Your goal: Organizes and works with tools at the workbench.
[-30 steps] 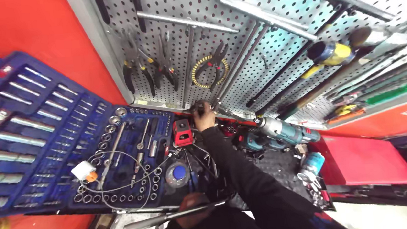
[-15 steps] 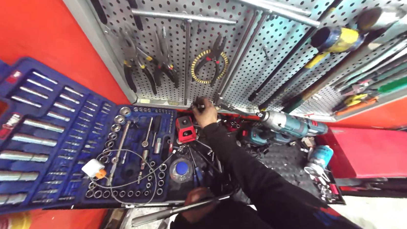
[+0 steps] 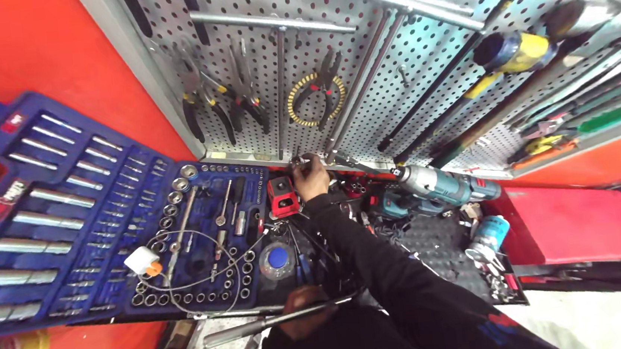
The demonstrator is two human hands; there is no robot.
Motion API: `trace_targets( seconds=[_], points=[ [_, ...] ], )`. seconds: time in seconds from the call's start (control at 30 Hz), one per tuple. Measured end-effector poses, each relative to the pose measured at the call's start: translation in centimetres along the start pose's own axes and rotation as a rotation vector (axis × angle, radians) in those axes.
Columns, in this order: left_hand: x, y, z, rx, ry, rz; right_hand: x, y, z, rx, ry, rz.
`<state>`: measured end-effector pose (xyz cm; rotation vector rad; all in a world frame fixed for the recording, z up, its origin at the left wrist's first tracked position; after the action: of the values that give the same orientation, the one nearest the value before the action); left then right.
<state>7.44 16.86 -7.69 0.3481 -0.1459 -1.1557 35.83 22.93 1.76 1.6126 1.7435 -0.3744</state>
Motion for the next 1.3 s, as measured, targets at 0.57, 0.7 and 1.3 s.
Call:
trace_targets(
  seconds=[0.57,0.7,1.3],
  points=[
    [0.2,0.2,0.1,0.078,0.039,0.011,-3.6,-5.4,9.8,-0.053,-0.235,-0.421],
    [0.3,0.3,0.1,0.032,0.051,-0.033,-2.0,-4.6,9.2,-0.161,-0.275,-0.497],
    [0.4,0.5,-0.2,0.029,0.058,-0.020,2.9,-4.3,7.3,-0.399,-0.215,-0.692]
  ],
)
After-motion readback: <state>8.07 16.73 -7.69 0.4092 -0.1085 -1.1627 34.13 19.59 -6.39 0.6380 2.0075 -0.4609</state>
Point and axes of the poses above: each hand's wrist, its own y-axis towards the middle knuckle, its own x-axis out of the palm, z = x × y, the point moved 6 cm from there along y, towards the middle knuckle, and after that the axes turned 10 degrees about z, right-handed, at the moved point
